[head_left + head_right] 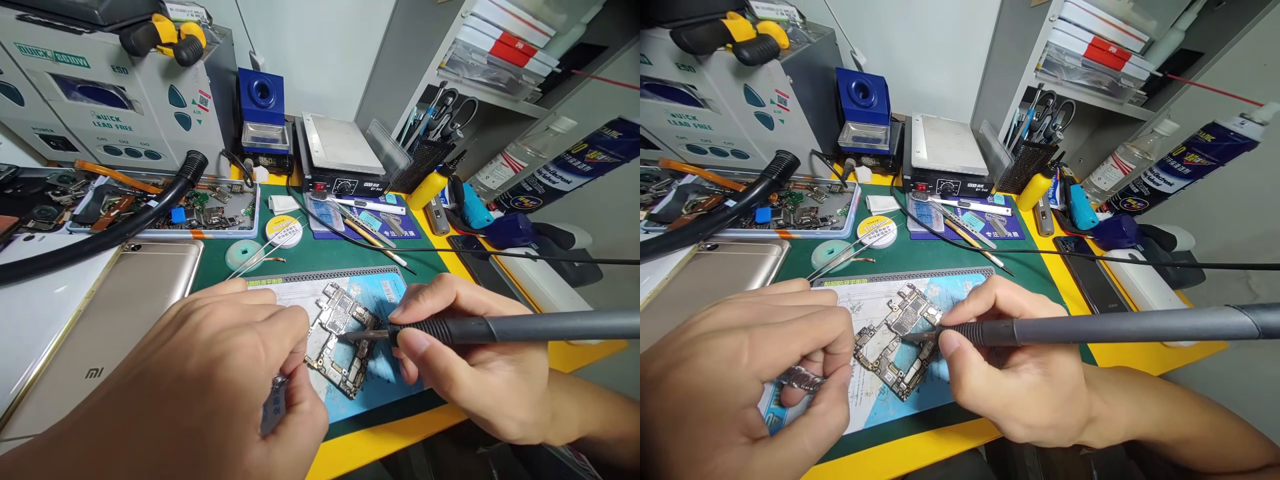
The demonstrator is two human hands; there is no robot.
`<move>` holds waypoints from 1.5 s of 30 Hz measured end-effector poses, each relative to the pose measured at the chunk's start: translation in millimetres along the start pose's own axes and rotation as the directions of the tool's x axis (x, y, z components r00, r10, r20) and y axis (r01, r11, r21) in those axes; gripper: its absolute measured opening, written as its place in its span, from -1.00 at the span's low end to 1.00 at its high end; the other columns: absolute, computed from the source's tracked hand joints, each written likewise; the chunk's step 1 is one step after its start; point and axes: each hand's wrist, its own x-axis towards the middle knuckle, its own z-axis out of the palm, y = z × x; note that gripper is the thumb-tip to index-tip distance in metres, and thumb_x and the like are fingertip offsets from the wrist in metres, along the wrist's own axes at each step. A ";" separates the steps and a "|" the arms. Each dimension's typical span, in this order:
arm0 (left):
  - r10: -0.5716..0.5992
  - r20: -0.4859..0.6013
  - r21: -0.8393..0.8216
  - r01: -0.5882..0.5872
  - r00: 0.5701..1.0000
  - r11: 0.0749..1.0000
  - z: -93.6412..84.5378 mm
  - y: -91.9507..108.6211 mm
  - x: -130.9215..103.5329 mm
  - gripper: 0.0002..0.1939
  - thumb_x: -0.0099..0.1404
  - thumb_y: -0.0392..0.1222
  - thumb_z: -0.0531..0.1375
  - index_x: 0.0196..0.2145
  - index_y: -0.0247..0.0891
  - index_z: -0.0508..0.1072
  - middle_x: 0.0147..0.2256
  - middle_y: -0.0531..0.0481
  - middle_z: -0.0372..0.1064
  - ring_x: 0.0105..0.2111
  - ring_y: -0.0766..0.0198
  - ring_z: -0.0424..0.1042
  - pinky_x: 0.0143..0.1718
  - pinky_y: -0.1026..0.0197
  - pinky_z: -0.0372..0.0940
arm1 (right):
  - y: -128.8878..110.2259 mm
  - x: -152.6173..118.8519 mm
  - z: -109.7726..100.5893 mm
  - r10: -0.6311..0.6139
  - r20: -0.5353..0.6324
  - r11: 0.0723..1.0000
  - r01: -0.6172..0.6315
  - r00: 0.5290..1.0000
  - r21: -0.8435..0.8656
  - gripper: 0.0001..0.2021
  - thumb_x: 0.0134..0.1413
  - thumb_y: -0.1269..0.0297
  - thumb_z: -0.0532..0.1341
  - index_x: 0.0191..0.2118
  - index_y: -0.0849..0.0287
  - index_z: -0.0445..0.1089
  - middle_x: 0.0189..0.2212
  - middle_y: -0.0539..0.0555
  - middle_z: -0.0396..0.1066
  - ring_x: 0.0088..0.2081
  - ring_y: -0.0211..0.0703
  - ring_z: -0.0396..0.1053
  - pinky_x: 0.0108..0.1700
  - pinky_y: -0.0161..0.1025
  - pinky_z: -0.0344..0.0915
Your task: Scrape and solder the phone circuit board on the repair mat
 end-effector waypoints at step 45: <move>-0.146 0.067 -0.025 0.148 0.987 0.989 3.4 6.4 6.1 -0.82 0.18 -0.25 0.39 -0.38 -0.04 0.46 -0.49 0.10 0.29 -0.38 0.11 0.38 -0.31 0.10 0.29 | 0.9 -3.3 -3.7 0.008 0.034 0.999 -0.007 0.999 -0.045 -0.76 0.18 0.55 0.48 -0.26 -0.02 0.62 -0.62 -0.14 0.59 -0.67 -0.20 0.46 -0.59 -0.33 0.44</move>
